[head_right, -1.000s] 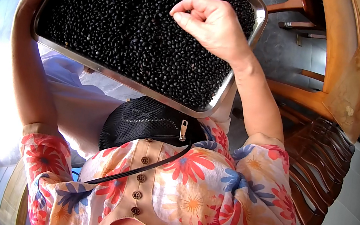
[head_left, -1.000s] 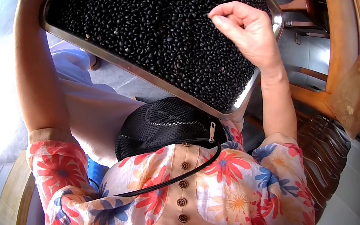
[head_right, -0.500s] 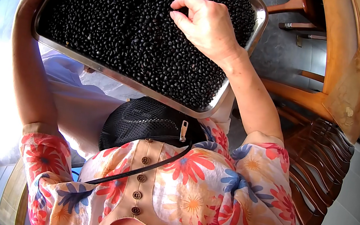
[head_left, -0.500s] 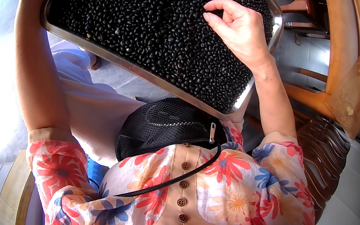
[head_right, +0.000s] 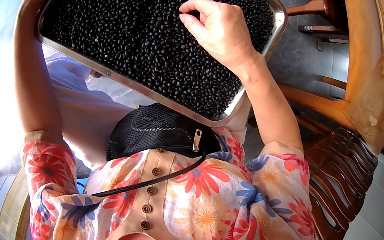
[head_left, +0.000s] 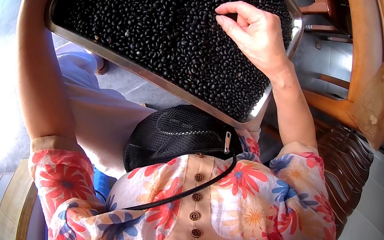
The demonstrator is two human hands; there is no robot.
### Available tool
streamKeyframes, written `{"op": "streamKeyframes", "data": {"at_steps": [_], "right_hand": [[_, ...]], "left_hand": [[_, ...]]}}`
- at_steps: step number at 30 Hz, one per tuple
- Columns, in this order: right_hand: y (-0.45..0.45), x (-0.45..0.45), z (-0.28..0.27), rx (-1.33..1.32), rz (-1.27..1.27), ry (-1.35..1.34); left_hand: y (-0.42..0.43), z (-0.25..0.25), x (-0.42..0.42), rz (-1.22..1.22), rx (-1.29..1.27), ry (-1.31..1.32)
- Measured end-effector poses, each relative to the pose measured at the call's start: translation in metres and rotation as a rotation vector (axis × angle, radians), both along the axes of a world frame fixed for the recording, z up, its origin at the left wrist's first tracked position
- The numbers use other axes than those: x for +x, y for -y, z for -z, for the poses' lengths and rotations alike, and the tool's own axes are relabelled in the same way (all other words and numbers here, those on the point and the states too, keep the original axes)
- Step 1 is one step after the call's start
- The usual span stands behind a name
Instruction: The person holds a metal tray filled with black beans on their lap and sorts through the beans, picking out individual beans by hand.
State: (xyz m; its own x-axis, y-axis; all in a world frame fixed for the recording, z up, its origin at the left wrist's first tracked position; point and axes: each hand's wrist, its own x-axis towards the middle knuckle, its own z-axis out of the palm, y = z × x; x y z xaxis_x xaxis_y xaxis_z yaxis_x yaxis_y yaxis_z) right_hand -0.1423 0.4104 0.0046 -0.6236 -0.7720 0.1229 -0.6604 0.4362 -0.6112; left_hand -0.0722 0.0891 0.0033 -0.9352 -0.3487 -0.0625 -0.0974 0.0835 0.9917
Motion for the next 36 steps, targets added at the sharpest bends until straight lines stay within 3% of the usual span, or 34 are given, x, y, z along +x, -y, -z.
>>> {"op": "streamKeyframes", "data": {"at_steps": [5, 8, 10, 13, 16, 18, 20, 22, 25, 30, 33, 36], "right_hand": [[0.003, 0.002, -0.003, 0.027, -0.086, 0.047], [-0.010, 0.000, -0.018, 0.054, -0.117, 0.254], [-0.023, 0.003, -0.029, 0.116, -0.152, 0.536], [-0.034, 0.011, -0.038, 0.239, -0.383, 0.693], [-0.034, 0.025, -0.040, 0.459, -0.286, 0.916], [-0.041, 0.017, -0.008, 0.155, -0.400, 0.536], [-0.032, 0.010, -0.008, 0.064, -0.253, 0.343], [-0.024, 0.006, -0.017, 0.106, -0.011, 0.349], [-0.027, -0.007, -0.022, 0.007, 0.034, 0.361], [-0.029, 0.020, -0.029, 0.123, -0.235, 0.756], [-0.023, 0.027, -0.008, 0.132, -0.416, 0.601], [-0.014, 0.015, -0.008, 0.120, -0.203, 0.473]], "left_hand": [[0.008, 0.002, -0.002, 0.042, -0.015, 0.031], [-0.001, -0.003, 0.001, 0.026, -0.036, 0.015], [0.004, -0.001, 0.000, 0.031, -0.036, 0.027], [-0.003, -0.003, 0.003, -0.040, -0.109, -0.001], [-0.004, -0.005, 0.003, -0.007, -0.117, -0.007], [-0.002, -0.006, 0.003, 0.035, -0.099, 0.010], [-0.001, -0.007, 0.002, 0.054, -0.092, 0.029], [0.001, -0.006, 0.000, 0.031, -0.106, 0.047], [-0.004, -0.005, 0.001, -0.013, -0.150, -0.008], [0.009, 0.000, -0.001, 0.043, -0.115, 0.026], [-0.001, -0.004, -0.001, -0.026, -0.099, 0.026], [-0.008, -0.006, 0.002, -0.047, -0.115, 0.005]]}}
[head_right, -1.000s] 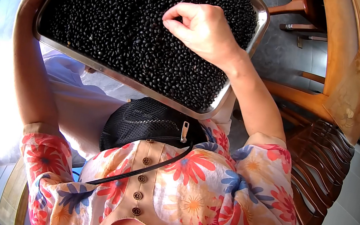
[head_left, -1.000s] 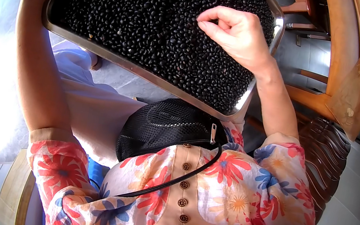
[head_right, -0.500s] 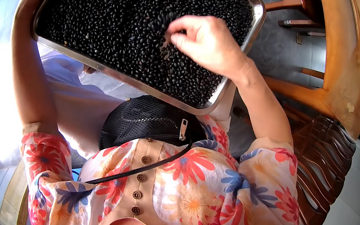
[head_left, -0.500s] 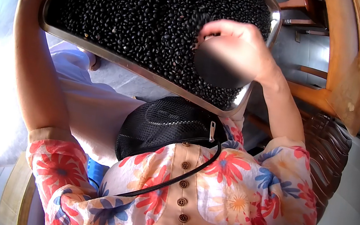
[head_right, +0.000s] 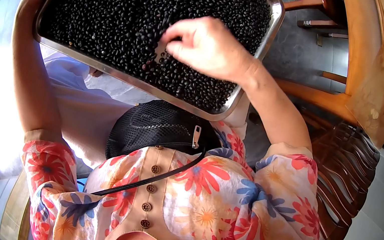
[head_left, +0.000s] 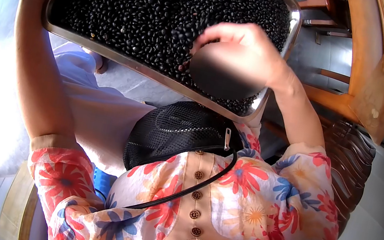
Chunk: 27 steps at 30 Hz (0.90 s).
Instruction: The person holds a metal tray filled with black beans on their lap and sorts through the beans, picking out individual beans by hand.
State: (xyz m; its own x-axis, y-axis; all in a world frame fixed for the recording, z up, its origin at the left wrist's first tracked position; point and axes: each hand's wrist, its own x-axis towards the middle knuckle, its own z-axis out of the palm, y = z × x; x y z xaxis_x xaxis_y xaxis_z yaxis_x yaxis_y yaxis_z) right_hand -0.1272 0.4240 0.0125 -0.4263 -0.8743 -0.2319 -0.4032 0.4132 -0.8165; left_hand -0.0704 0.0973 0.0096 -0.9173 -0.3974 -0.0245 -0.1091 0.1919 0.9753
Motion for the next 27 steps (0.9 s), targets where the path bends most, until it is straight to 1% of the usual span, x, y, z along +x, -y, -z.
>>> {"op": "streamKeyframes", "data": {"at_steps": [1, 2, 5, 6, 8, 10, 11, 12, 13, 15, 17, 19, 20, 23, 27], "right_hand": [[0.003, -0.003, -0.008, 0.074, 0.105, -0.029], [0.000, -0.008, -0.010, 0.047, 0.129, -0.083], [-0.010, -0.020, -0.020, 0.002, 0.220, -0.152], [-0.013, -0.023, -0.021, -0.037, 0.253, -0.101], [-0.019, -0.022, -0.024, -0.040, 0.214, 0.002], [-0.020, -0.008, -0.022, -0.047, 0.133, 0.180], [-0.022, -0.005, -0.019, -0.008, 0.044, 0.209], [-0.020, -0.001, -0.022, 0.111, -0.016, 0.223], [-0.022, -0.001, -0.015, 0.074, -0.081, 0.108], [-0.021, -0.003, -0.001, -0.029, -0.089, -0.072], [-0.018, -0.009, -0.001, -0.053, 0.019, -0.208], [-0.015, -0.014, -0.007, -0.025, 0.160, -0.245], [-0.014, -0.016, -0.013, 0.037, 0.209, -0.227], [-0.009, -0.016, -0.015, -0.031, 0.214, -0.223], [0.000, -0.013, -0.009, -0.097, 0.216, -0.277]], "left_hand": [[0.006, 0.001, -0.001, 0.017, 0.008, 0.024], [0.009, 0.002, -0.002, 0.033, 0.016, 0.048], [0.007, 0.005, 0.001, 0.009, -0.115, -0.054], [0.009, 0.006, 0.000, 0.030, -0.084, -0.033], [0.015, 0.006, -0.002, 0.076, -0.022, 0.009], [0.015, 0.006, -0.002, 0.092, -0.016, 0.010], [0.014, 0.006, -0.002, 0.101, -0.014, 0.010], [0.013, 0.005, -0.002, 0.078, -0.006, 0.021], [0.011, 0.004, -0.002, 0.055, 0.002, 0.033], [0.006, 0.001, 0.000, 0.044, 0.028, 0.024], [0.000, 0.000, 0.002, 0.069, 0.068, -0.019], [0.003, 0.002, 0.002, 0.073, 0.076, -0.018], [0.004, 0.003, 0.002, 0.071, 0.081, -0.019], [0.003, -0.002, 0.003, 0.051, -0.050, -0.010], [0.007, 0.000, 0.001, 0.053, -0.022, 0.020]]}}
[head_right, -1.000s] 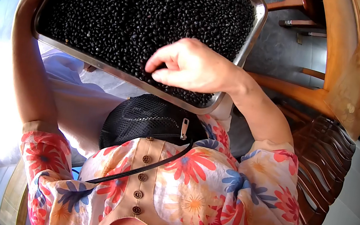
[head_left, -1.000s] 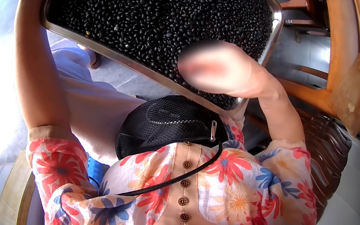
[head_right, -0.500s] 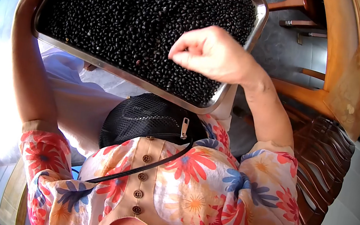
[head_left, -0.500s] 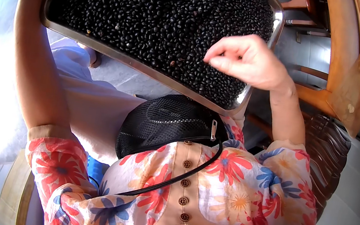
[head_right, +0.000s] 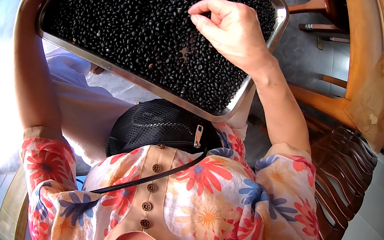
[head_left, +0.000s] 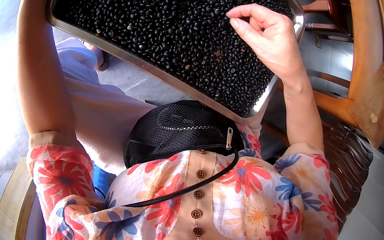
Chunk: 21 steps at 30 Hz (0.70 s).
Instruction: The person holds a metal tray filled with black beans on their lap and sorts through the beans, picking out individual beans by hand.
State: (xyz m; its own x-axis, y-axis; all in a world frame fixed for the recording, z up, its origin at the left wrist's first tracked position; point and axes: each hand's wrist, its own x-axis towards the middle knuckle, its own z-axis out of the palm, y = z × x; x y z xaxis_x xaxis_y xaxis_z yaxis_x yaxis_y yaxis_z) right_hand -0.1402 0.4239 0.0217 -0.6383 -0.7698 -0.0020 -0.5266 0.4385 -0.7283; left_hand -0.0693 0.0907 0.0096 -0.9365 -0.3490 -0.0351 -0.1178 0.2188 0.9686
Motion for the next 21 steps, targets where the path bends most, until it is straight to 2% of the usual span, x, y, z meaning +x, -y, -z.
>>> {"op": "streamKeyframes", "data": {"at_steps": [9, 11, 18, 21], "right_hand": [[0.016, -0.007, 0.011, -0.009, -0.053, -0.313], [0.008, -0.016, 0.009, -0.054, 0.009, -0.262], [-0.031, 0.003, -0.010, 0.148, 0.003, -0.063], [-0.034, 0.011, -0.002, 0.103, 0.003, -0.060]], "left_hand": [[-0.009, -0.003, 0.002, -0.045, 0.047, -0.005], [-0.009, -0.003, 0.002, -0.041, 0.029, 0.003], [0.003, 0.006, -0.003, -0.004, 0.107, 0.017], [0.002, 0.005, -0.003, -0.005, 0.075, -0.001]]}}
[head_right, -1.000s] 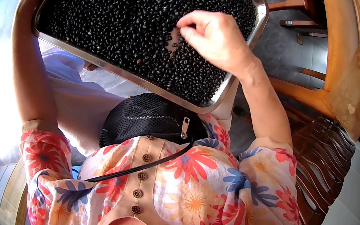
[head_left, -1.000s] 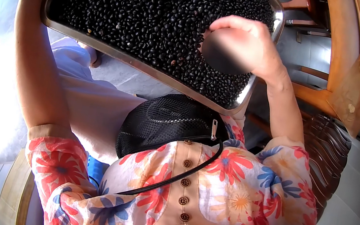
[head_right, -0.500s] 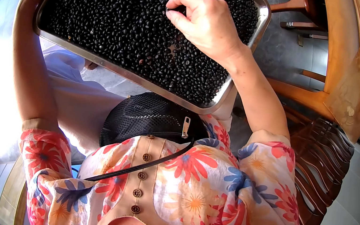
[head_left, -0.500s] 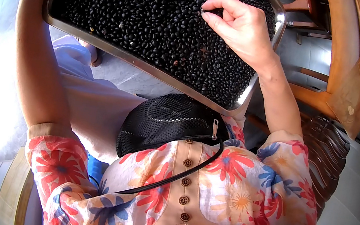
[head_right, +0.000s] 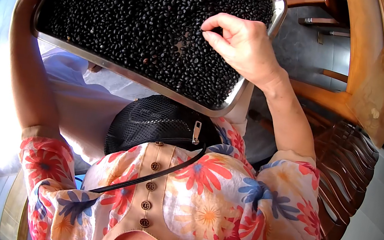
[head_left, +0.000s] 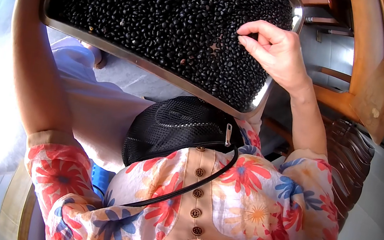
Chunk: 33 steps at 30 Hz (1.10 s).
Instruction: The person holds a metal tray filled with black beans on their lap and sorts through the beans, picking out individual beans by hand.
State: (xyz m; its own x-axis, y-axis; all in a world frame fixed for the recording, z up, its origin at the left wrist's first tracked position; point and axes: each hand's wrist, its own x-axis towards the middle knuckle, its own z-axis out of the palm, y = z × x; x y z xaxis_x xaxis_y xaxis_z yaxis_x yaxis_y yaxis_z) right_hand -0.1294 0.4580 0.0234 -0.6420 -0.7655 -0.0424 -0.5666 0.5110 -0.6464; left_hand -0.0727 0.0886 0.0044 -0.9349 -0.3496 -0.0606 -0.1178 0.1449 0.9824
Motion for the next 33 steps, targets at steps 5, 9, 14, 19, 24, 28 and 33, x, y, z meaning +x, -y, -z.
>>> {"op": "streamKeyframes", "data": {"at_steps": [5, 9, 14, 19, 24, 28, 33], "right_hand": [[0.006, 0.001, 0.004, 0.046, -0.049, -0.075], [0.007, 0.000, 0.008, 0.024, -0.092, -0.122], [0.008, -0.001, 0.006, 0.019, -0.081, -0.146], [0.004, 0.002, 0.003, 0.029, -0.057, -0.082], [-0.002, 0.004, -0.001, 0.094, -0.065, -0.003], [-0.001, 0.004, 0.001, 0.108, -0.077, -0.049], [0.001, 0.003, 0.005, 0.098, -0.115, -0.117]], "left_hand": [[-0.010, -0.009, 0.002, 0.030, 0.040, 0.014], [-0.016, -0.010, 0.007, -0.039, -0.057, -0.037], [-0.008, -0.006, 0.004, 0.007, -0.044, -0.025], [-0.002, 0.000, 0.004, 0.069, 0.006, -0.068], [0.000, 0.000, 0.004, 0.088, 0.009, -0.055], [0.002, 0.002, 0.002, 0.089, 0.006, -0.058], [-0.005, -0.002, 0.005, 0.060, -0.015, -0.062]]}}
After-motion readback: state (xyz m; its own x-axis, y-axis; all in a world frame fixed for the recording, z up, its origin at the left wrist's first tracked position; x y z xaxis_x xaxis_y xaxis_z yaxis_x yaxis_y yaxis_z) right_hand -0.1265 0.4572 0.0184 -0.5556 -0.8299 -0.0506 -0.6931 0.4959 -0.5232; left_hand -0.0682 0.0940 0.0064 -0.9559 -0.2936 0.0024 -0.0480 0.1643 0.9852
